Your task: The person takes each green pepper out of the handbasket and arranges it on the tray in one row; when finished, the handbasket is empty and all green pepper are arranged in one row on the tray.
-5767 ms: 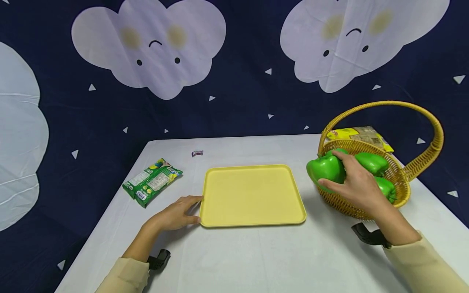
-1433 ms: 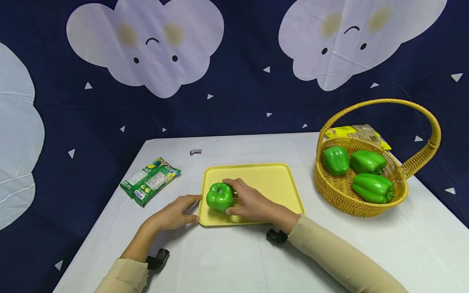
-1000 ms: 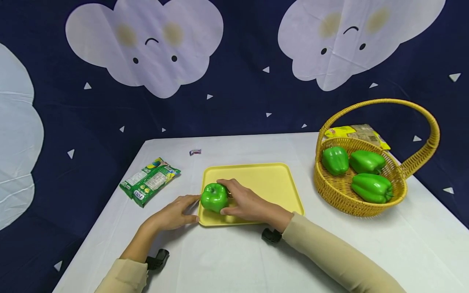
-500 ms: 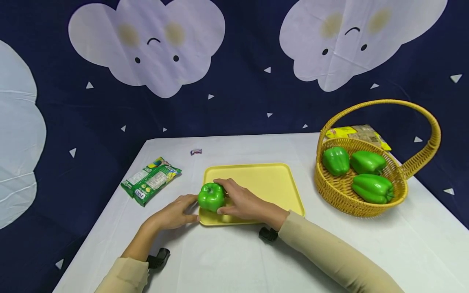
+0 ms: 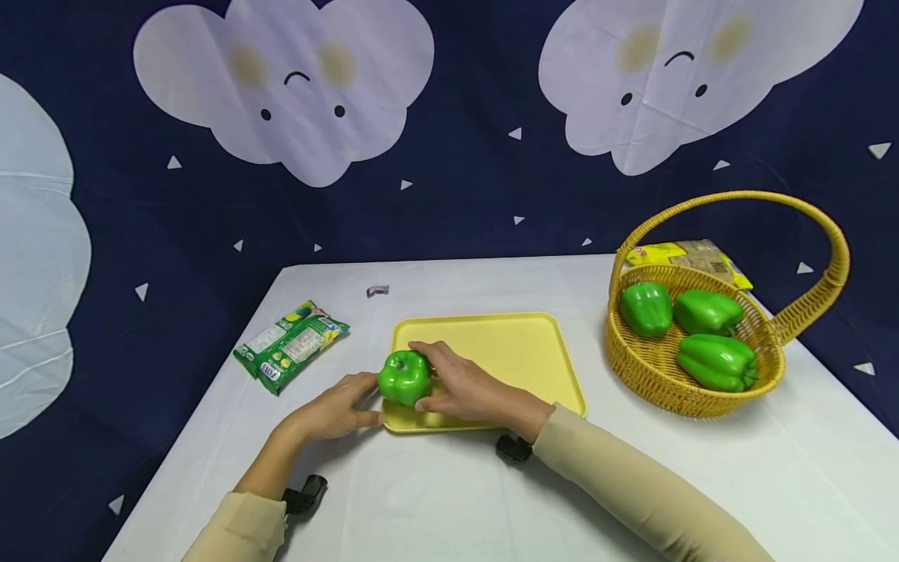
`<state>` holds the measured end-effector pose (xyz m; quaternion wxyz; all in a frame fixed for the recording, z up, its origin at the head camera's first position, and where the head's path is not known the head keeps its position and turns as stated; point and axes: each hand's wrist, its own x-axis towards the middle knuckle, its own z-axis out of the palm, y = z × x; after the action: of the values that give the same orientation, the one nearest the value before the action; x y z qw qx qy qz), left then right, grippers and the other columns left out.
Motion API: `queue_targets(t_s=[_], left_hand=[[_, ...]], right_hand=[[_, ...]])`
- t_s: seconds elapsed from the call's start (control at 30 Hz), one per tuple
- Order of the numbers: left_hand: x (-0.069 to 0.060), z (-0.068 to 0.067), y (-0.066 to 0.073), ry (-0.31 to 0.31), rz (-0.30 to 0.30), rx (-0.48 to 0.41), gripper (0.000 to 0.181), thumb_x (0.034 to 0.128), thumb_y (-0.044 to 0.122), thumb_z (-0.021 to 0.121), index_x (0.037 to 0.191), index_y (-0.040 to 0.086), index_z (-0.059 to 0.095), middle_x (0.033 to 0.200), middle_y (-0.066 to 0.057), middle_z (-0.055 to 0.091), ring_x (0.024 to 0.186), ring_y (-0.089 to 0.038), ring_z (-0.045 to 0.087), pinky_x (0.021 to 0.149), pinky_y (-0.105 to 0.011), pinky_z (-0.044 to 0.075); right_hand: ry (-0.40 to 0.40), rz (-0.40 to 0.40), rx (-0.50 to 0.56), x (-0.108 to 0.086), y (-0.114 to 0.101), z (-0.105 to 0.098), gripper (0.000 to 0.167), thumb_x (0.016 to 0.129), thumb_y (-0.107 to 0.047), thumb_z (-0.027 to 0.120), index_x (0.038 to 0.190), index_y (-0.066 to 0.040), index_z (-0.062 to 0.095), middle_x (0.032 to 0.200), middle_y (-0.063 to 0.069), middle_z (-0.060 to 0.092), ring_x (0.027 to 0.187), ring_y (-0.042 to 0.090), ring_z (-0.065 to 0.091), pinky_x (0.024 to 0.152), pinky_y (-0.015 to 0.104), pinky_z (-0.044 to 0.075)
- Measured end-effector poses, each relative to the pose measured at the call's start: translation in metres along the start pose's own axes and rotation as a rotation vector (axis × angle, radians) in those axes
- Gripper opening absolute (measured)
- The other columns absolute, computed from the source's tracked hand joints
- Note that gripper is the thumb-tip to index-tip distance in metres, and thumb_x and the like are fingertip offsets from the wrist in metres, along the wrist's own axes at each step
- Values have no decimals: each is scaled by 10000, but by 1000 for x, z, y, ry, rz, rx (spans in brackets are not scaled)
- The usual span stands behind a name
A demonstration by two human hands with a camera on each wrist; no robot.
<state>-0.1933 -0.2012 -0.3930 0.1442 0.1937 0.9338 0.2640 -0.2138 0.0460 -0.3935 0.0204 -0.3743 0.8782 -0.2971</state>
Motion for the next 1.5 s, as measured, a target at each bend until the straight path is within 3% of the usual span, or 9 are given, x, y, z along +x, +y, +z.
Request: queue_targets(t_s=[0.27,0.7,1.1,1.5], left_hand=[[1,-1,0,10,22,20,666,840,267,681,1395,7,418,1444,-203,428,1369,-403,338,1135,-566,274],[1,2,-1,9,-6,9,659,837,261,683,1392,17,424,1448,-197,424,1375,-391,332,1147,-546,271],[0,1,-1,14,-2,11,655,839,253,684,1392,17,424,1449,-196,424,1376,-391,333,1146,-549,271],[-1,1,0,25,8,10,655,835,257,687,1387,17,430,1437,-201,435,1365,-405,339,1138,-559,274]], right_hand=[[67,-47,-65,-8,1,-20,819,808,-383,725,1459,-168,277,1296,39,463,1196,190,521,972,372,501],[266,-68,-188,-40,11,-84,758,802,-362,736,1411,-96,372,1293,73,506,1174,229,521,954,427,492],[406,11,-289,-81,36,-142,701,769,-249,776,1349,-40,442,1245,162,543,1071,309,555,873,465,512],[450,158,-340,-116,51,-185,663,798,-244,751,1354,-50,447,1256,177,540,999,309,527,822,483,466]])
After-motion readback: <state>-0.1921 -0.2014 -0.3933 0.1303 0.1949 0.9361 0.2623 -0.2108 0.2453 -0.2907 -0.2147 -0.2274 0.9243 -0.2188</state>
